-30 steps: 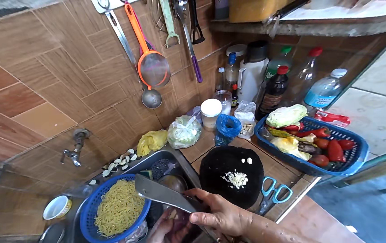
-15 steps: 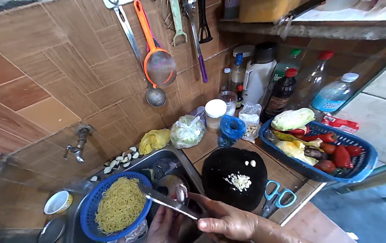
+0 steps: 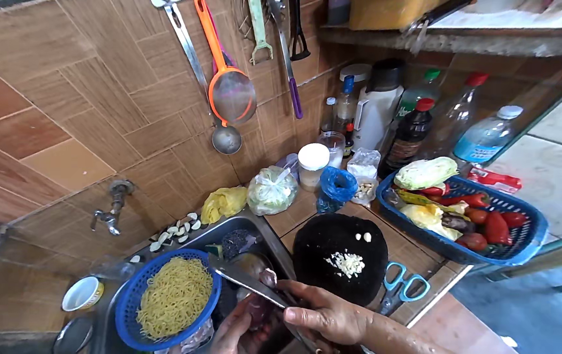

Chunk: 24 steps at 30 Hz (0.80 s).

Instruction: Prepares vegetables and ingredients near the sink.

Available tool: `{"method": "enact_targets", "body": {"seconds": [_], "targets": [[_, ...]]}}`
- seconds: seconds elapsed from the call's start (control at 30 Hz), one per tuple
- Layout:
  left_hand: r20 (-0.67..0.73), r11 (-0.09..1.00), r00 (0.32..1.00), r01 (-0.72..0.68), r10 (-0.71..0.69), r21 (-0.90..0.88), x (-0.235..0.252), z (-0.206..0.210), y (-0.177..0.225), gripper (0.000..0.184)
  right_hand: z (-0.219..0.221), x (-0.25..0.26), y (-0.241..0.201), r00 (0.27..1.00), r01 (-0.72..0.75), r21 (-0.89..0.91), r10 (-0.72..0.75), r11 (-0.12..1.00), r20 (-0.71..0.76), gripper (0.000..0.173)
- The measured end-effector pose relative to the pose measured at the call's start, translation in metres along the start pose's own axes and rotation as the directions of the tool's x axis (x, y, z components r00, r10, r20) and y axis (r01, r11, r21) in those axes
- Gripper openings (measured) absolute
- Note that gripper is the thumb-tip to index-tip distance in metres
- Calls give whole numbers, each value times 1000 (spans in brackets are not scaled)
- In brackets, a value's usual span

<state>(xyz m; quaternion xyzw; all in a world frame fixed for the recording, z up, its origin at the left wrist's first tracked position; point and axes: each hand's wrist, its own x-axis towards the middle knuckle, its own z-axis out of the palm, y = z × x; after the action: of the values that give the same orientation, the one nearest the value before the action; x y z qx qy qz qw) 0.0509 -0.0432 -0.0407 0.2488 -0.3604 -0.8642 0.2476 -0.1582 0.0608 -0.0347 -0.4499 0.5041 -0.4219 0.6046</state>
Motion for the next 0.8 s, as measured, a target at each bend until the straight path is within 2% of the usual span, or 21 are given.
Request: {"method": "enact_targets", "body": {"seconds": [0.07, 0.1, 0.2, 0.27, 0.43, 0.63, 0.8], "targets": [[3, 998, 1000, -10, 10, -65, 1, -5, -3, 32, -1, 0, -2, 1000, -28, 5, 28, 1000, 6, 78], [-40, 998, 999, -22, 20, -55, 2, -6, -5, 30, -1, -1, -4, 999, -49, 5, 49, 999, 6, 80], [-250, 988, 968, 4, 36, 155, 5, 1, -2, 28, -1, -7, -11, 995, -99, 27, 100, 995, -9, 87], [-299, 968, 954, 43, 34, 247, 6, 4, -1, 28, -2, -9, -13, 994, -104, 66, 102, 992, 31, 88], [-285, 940, 958, 79, 20, 331, 2, 20, 3, 26, -1, -4, -10, 988, -67, 137, 47, 988, 146, 89], [-265, 930, 964, 74, 26, 360, 1, 24, 4, 25, -2, -1, -8, 992, -57, 161, 37, 985, 122, 64], [-140, 936, 990, 24, 27, 351, 2, 9, 1, 28, -3, -3, -11, 993, -83, 194, 65, 978, 97, 63]]}}
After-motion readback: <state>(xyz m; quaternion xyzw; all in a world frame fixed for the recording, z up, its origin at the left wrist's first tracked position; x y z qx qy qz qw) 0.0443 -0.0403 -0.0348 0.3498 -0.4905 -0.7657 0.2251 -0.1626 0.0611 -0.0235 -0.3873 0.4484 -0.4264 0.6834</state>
